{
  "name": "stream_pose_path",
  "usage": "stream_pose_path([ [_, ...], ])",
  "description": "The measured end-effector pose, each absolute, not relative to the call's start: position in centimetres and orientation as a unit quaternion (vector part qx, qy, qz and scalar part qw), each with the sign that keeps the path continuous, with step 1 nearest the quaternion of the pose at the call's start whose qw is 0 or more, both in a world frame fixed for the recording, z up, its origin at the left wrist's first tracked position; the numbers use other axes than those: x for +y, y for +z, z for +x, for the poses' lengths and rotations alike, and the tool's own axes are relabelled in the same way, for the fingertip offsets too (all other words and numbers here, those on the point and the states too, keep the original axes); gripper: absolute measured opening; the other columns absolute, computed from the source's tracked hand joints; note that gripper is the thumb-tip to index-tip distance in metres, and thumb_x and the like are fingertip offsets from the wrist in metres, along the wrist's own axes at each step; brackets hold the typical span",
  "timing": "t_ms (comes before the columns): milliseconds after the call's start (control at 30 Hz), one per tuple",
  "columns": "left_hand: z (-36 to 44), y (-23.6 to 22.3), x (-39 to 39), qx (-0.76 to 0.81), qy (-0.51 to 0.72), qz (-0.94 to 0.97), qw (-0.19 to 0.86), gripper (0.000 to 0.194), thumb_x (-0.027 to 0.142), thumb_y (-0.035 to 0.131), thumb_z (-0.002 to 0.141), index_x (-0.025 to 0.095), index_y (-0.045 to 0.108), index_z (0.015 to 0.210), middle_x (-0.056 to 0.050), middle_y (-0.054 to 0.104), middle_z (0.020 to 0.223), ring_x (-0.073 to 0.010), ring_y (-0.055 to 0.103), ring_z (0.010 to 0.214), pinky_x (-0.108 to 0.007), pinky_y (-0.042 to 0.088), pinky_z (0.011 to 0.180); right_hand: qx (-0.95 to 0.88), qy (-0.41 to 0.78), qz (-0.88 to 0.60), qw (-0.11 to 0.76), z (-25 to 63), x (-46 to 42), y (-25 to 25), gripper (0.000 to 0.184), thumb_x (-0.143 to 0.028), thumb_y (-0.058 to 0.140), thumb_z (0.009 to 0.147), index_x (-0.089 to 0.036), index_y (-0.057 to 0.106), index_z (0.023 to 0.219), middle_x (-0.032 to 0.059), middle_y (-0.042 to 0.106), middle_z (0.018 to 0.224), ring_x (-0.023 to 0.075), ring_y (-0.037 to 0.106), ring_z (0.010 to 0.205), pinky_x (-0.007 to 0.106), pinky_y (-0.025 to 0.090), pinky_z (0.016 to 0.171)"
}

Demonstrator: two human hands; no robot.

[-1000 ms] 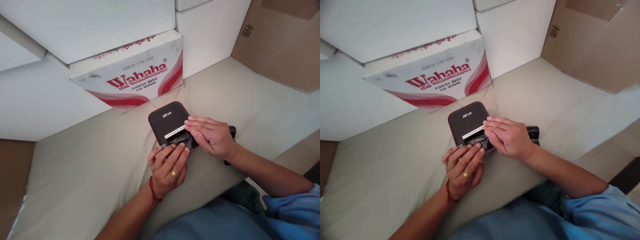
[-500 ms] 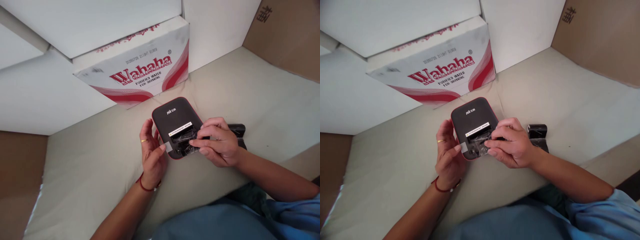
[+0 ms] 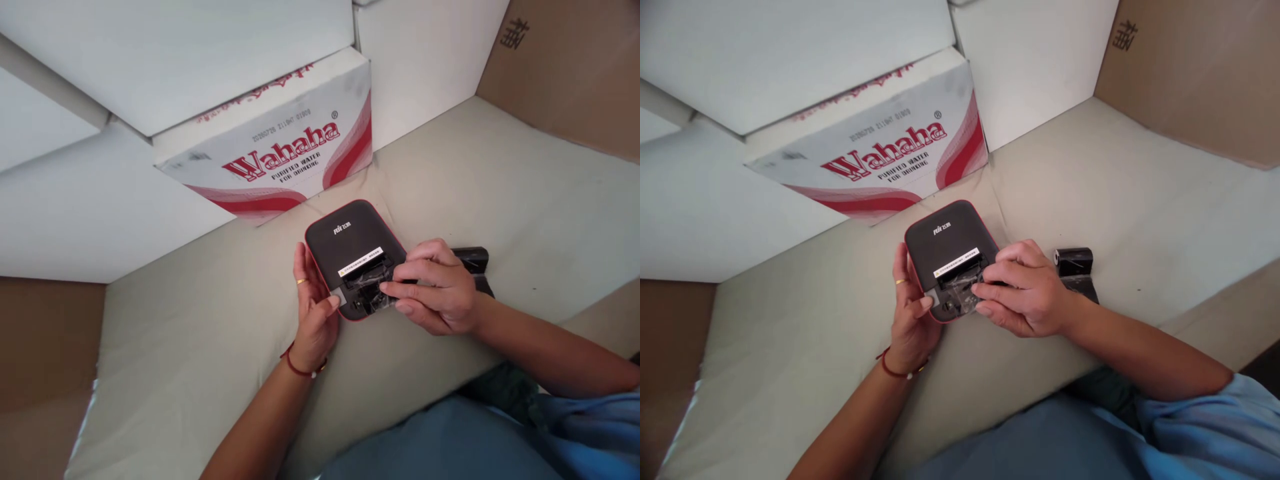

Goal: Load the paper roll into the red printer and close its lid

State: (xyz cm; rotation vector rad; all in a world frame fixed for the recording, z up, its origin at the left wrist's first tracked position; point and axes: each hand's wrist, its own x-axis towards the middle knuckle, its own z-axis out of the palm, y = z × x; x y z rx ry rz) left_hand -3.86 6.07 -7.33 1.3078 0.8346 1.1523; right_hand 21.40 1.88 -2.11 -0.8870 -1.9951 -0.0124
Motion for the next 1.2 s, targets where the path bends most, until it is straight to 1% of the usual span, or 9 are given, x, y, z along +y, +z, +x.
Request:
stream_pose_path([
  [100, -3.5, -7.8, 6.0, 0.344, 0.504, 0.549, 0.57, 0.095, 0.063, 0.082, 0.091, 0.044, 0.039, 0.173, -0.002, 0.04, 0.186, -0.0325, 0.037, 0.175, -0.049, 0.04, 0.142, -0.81, -0.026, -0.346, 0.474, 21.1, 1.8, -2.3, 0.027, -0.029, 0.072, 0.102, -0.024, 0.083, 0.127, 0.0059, 0.084, 0.099, 0.0254, 0.068, 0.097, 0.042, 0.059, 0.082],
  [233, -3.1, -8.3, 5.9, 0.333, 0.503, 0.57, 0.558, 0.094, 0.067, 0.076, 0.096, 0.043, 0.032, 0.176, -0.005, 0.037, 0.188, -0.0333, 0.04, 0.173, -0.051, 0.044, 0.139, -0.813, -0.037, -0.339, 0.472, 21.1, 1.6, -2.3, 0.032, -0.027, 0.072, 0.102, -0.025, 0.082, 0.133, 0.0063, 0.085, 0.101, 0.025, 0.071, 0.094, 0.043, 0.061, 0.082],
  [367, -2.7, -8.6, 6.1, 0.317, 0.523, 0.555, 0.564, 0.094, 0.068, 0.077, 0.093, 0.039, 0.038, 0.174, -0.007, 0.039, 0.186, -0.0357, 0.04, 0.172, -0.053, 0.043, 0.138, -0.824, 0.032, -0.355, 0.441, 21.5, 2.1, 0.1, 0.023, -0.03, 0.066, 0.108, -0.026, 0.084, 0.121, 0.006, 0.086, 0.1, 0.0226, 0.074, 0.088, 0.039, 0.062, 0.081],
  [433, -2.5, -8.8, 6.3, 0.304, 0.538, 0.546, 0.566, 0.094, 0.068, 0.079, 0.091, 0.039, 0.042, 0.172, -0.007, 0.043, 0.184, -0.0367, 0.041, 0.172, -0.054, 0.043, 0.138, -0.815, 0.086, -0.406, 0.404, 21.4, 3.1, 2.2, 0.026, -0.032, 0.059, 0.112, -0.027, 0.084, 0.12, 0.0048, 0.087, 0.103, 0.02, 0.076, 0.086, 0.035, 0.061, 0.082],
  [533, -2.4, -9.1, 6.4, 0.292, 0.545, 0.543, 0.568, 0.094, 0.069, 0.08, 0.09, 0.038, 0.043, 0.17, -0.007, 0.045, 0.181, -0.0362, 0.043, 0.17, -0.053, 0.043, 0.137, -0.809, 0.11, -0.506, 0.279, 20.5, 5.6, 4.9, 0.029, -0.033, 0.057, 0.113, -0.026, 0.085, 0.119, 0.0041, 0.089, 0.109, 0.0206, 0.08, 0.089, 0.034, 0.058, 0.082],
  [667, -2.5, -9.6, 6.5, 0.299, 0.532, 0.556, 0.563, 0.097, 0.073, 0.075, 0.092, 0.038, 0.035, 0.173, -0.008, 0.046, 0.18, -0.0351, 0.048, 0.166, -0.053, 0.046, 0.134, -0.831, 0.054, -0.551, 0.052, 18.3, 9.4, 6.1, 0.024, -0.02, 0.064, 0.101, -0.026, 0.087, 0.099, 0.0059, 0.089, 0.101, 0.0251, 0.078, 0.08, 0.036, 0.048, 0.065],
  [800, -2.6, -10.4, 6.6, 0.298, 0.535, 0.561, 0.557, 0.1, 0.074, 0.075, 0.092, 0.038, 0.032, 0.175, -0.009, 0.044, 0.181, -0.0359, 0.045, 0.168, -0.054, 0.043, 0.137, -0.839, 0.029, -0.541, -0.059, 16.3, 11.6, 5.6, 0.024, -0.012, 0.067, 0.095, -0.025, 0.087, 0.093, 0.0081, 0.089, 0.093, 0.0242, 0.077, 0.076, 0.035, 0.042, 0.06],
  [1067, -2.7, -10.3, 6.8, 0.292, 0.54, 0.556, 0.56, 0.096, 0.069, 0.075, 0.092, 0.037, 0.036, 0.173, -0.009, 0.042, 0.182, -0.0365, 0.044, 0.169, -0.055, 0.042, 0.138, -0.822, 0.042, -0.557, -0.107, 14.4, 11.8, 6.2, 0.022, -0.007, 0.072, 0.09, -0.018, 0.087, 0.103, 0.0144, 0.089, 0.1, 0.0295, 0.082, 0.086, 0.035, 0.048, 0.065],
  [1200, -2.6, -10.3, 6.9, 0.275, 0.552, 0.535, 0.577, 0.096, 0.066, 0.082, 0.088, 0.037, 0.042, 0.171, -0.009, 0.046, 0.18, -0.0372, 0.045, 0.168, -0.055, 0.042, 0.137, -0.845, 0.061, -0.531, -0.013, 17.6, 9.0, 8.1, 0.017, -0.025, 0.081, 0.087, -0.023, 0.086, 0.104, 0.0075, 0.088, 0.1, 0.0248, 0.078, 0.078, 0.034, 0.049, 0.062],
])
